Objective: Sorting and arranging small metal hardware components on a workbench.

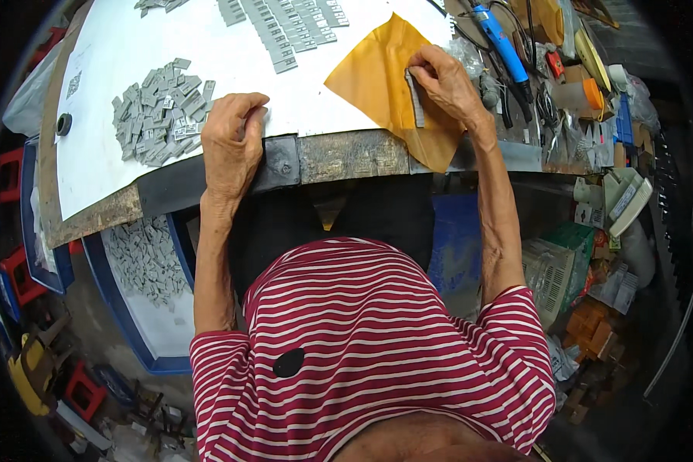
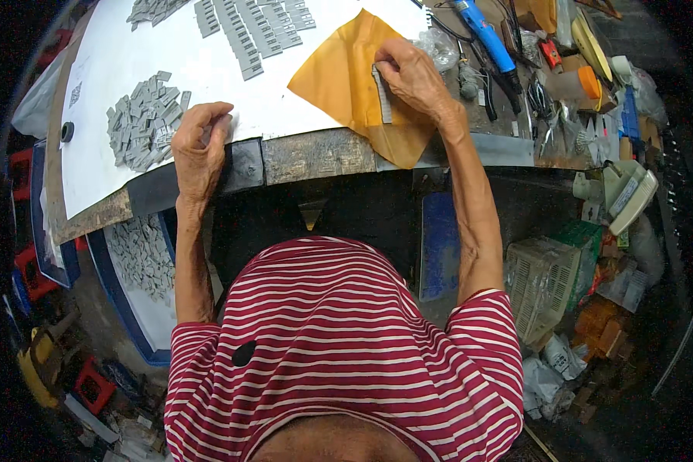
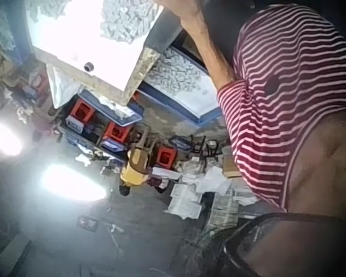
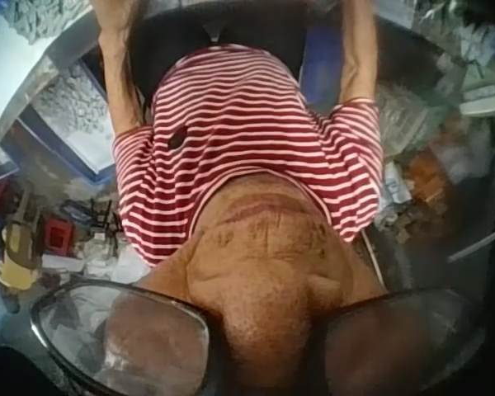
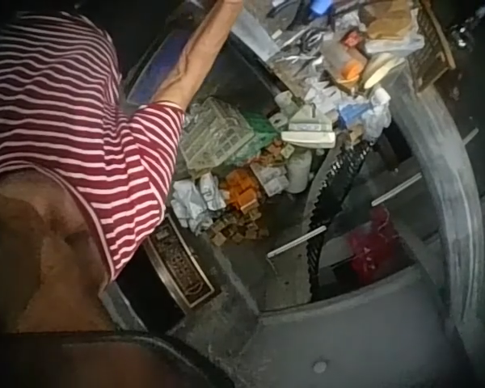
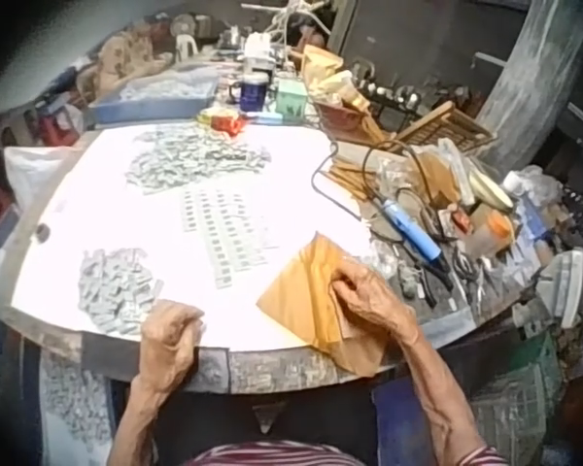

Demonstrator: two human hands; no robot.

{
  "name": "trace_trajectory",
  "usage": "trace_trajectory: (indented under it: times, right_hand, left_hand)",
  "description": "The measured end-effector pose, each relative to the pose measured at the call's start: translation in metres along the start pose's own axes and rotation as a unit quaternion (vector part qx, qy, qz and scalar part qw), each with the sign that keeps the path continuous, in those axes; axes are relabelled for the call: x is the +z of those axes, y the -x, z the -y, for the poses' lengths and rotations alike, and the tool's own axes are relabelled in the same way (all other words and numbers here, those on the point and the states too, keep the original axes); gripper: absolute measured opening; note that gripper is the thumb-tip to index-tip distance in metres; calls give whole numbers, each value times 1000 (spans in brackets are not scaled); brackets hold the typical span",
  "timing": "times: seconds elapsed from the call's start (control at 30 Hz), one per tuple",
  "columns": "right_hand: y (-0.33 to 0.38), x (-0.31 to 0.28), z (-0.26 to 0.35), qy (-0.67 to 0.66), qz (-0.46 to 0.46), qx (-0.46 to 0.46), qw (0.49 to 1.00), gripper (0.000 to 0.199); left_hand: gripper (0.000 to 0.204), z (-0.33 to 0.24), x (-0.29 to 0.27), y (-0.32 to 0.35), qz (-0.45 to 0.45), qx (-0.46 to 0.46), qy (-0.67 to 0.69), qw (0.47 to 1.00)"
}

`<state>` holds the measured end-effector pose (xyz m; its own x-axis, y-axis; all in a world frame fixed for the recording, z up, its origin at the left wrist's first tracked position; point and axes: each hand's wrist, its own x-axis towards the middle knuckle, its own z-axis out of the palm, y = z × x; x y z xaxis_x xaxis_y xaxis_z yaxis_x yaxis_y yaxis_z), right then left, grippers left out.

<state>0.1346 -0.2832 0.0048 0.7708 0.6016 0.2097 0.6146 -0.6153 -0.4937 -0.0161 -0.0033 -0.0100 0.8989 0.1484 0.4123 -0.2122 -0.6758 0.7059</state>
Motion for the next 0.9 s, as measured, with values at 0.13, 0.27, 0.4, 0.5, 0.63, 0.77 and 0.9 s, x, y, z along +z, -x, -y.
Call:
trace_trajectory:
  times: [0.13,0.27,0.4,0.5,0.63,0.77,0.9]
  right_hand:
    - [-2,-1,-5,21,20,-5,1000,10]
    - [-1,-2,-5,27,20,-12,999,10]
    - [-1,-1,-2,13,15,-38,999,10]
    - [2,-3,0,20,11,-42,999,9]
    - [3,1,2,40,-12,-70,997,8]
    - [4,2,3,65,-26,-86,994,7]
    - [4,6,1,87,-41,-101,990,8]
  left_hand:
    - [14,1,2,0,-7,0,10,1000]
    - [14,2,3,-1,-5,-9,13,1000]
    - [13,-1,2,0,-20,-10,25,999]
    - [13,-1,4,0,-25,-9,32,999]
    - [13,-3,3,1,-27,-11,39,999]
    - [13,-3,4,1,-35,-5,43,998]
    - [13,-2,4,1,-38,7,40,998]
